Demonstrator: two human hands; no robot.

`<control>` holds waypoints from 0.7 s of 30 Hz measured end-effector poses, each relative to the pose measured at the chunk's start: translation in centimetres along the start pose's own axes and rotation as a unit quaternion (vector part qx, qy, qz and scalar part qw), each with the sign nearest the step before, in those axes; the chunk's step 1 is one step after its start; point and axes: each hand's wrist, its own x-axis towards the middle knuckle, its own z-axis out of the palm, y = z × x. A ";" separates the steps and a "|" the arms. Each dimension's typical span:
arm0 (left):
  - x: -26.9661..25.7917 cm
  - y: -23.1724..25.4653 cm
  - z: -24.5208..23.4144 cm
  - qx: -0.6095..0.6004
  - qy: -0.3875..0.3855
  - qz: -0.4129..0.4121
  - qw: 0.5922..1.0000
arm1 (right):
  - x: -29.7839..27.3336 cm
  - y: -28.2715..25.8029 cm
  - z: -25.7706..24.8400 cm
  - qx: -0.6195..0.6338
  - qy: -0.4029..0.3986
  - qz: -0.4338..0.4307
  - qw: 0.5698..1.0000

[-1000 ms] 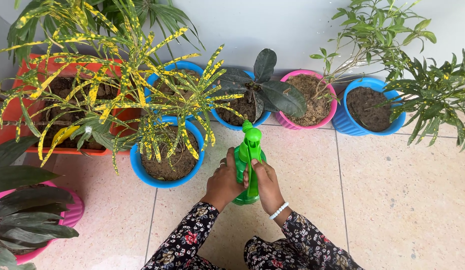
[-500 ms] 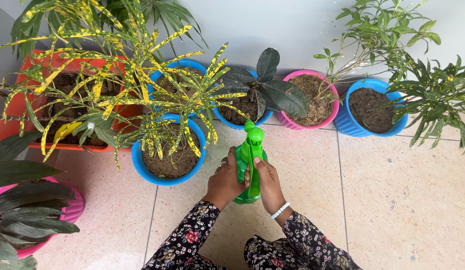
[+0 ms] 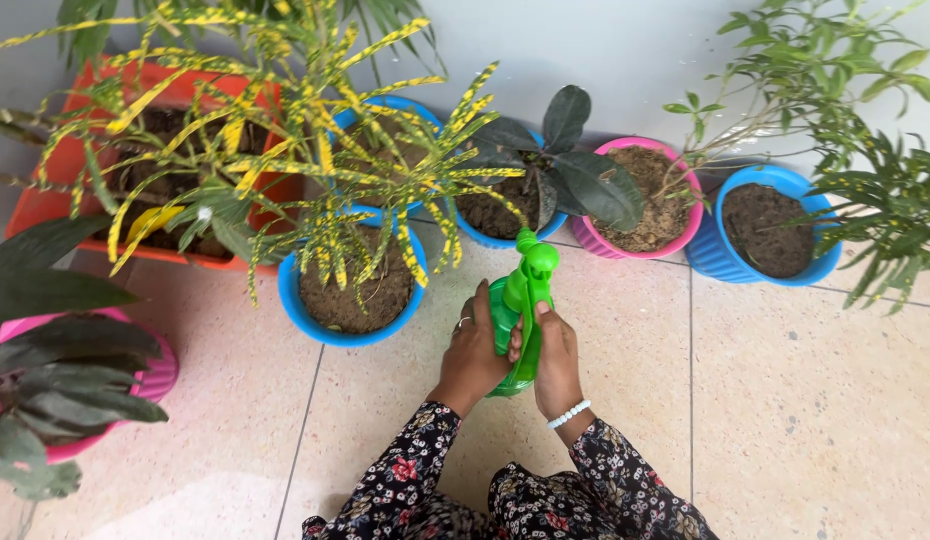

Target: The person uses a green spray bottle to water several potted plants arranged on a tiled floor. They systematically move from one plant to the next, spraying the soil and leaves of each.

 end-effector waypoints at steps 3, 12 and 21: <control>0.1 -0.3 0.2 -0.005 -0.004 -0.006 1.000 | 0.0 -0.3 0.3 -0.012 0.008 0.003 1.000; 0.4 -0.8 -0.1 -0.034 -0.007 -0.020 0.999 | 0.4 0.1 0.5 -0.006 -0.018 -0.004 1.000; 0.5 -1.0 -0.1 -0.045 -0.012 -0.033 0.998 | 0.1 -1.0 1.2 -0.003 -0.018 0.003 1.000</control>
